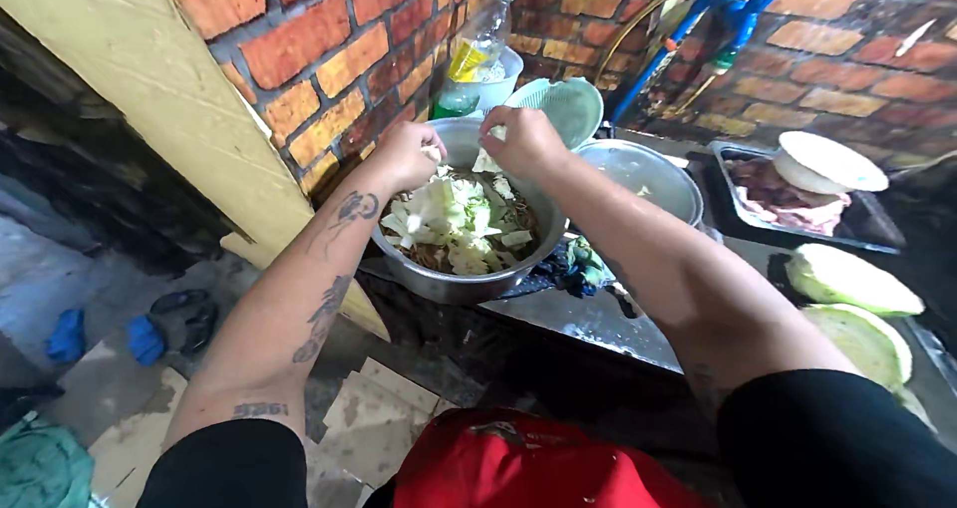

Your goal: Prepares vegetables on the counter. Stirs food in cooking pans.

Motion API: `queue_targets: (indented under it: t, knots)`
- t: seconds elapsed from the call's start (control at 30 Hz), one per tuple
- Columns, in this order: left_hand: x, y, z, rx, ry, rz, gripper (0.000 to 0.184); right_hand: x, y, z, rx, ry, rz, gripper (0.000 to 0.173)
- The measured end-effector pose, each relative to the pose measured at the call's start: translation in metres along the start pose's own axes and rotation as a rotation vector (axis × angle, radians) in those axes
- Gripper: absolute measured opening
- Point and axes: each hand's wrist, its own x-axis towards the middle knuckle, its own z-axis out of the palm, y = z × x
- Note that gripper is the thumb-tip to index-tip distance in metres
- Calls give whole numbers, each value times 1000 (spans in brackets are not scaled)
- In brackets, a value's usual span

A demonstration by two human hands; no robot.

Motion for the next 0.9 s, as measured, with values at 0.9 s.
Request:
queue_targets:
  t: [0.9]
  knots:
    - [-13, 28, 9, 89, -7, 57, 38, -19, -9, -13, 318, 218, 74, 41]
